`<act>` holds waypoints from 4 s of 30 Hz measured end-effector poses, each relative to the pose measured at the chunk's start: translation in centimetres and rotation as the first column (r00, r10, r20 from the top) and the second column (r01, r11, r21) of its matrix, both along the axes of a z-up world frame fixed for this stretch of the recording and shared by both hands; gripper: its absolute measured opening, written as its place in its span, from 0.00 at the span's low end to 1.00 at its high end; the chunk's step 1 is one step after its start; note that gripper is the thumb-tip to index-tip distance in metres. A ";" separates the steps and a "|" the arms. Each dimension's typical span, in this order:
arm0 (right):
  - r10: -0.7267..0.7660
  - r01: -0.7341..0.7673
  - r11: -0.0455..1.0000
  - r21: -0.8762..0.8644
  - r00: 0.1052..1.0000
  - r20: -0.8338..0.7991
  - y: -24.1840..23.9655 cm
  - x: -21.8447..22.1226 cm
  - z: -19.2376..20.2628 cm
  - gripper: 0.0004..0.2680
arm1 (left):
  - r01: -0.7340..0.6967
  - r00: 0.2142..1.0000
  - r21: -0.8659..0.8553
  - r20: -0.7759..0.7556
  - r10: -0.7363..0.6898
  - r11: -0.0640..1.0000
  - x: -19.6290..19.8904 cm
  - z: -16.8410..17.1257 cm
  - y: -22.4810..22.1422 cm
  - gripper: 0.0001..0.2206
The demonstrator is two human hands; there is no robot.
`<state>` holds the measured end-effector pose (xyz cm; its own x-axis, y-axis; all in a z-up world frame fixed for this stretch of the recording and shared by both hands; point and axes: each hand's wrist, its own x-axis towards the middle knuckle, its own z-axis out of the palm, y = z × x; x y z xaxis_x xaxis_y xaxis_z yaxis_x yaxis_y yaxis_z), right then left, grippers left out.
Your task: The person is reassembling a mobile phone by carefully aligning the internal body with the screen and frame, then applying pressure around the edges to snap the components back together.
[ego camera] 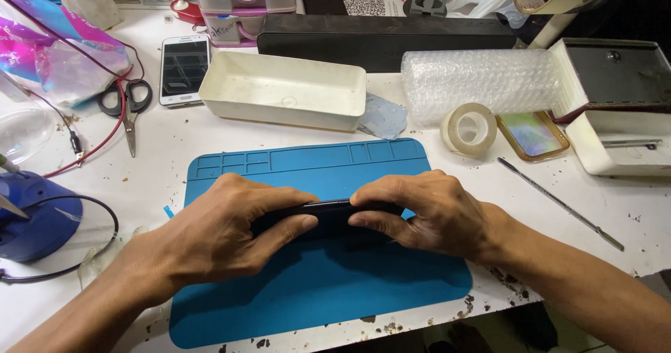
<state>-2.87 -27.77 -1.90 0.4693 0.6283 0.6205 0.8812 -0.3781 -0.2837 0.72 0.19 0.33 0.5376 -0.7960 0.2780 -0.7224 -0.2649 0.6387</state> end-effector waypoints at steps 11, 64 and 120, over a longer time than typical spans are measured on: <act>-0.010 0.014 0.999 0.048 0.997 -0.077 0.5 -0.1 0.3 0.11 | -0.025 0.999 0.003 -0.029 0.025 1.000 0.6 0.5 0.7 0.12; 0.193 0.553 0.702 0.448 0.457 -0.868 -0.6 1.9 0.9 0.08 | -0.473 0.678 -0.354 -0.731 0.078 0.807 -0.5 2.1 0.0 0.23; 0.129 0.641 0.763 0.080 -0.031 -0.991 0.1 3.0 0.5 0.18 | -0.057 0.890 -0.217 0.430 0.148 0.975 -2.8 0.6 -1.2 0.26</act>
<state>0.15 -27.70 -1.41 0.8642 0.1475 -0.4810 -0.4869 0.0045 -0.8734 -2.06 -1.04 0.93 0.3985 -0.6494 0.6477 -0.9166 -0.2572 0.3061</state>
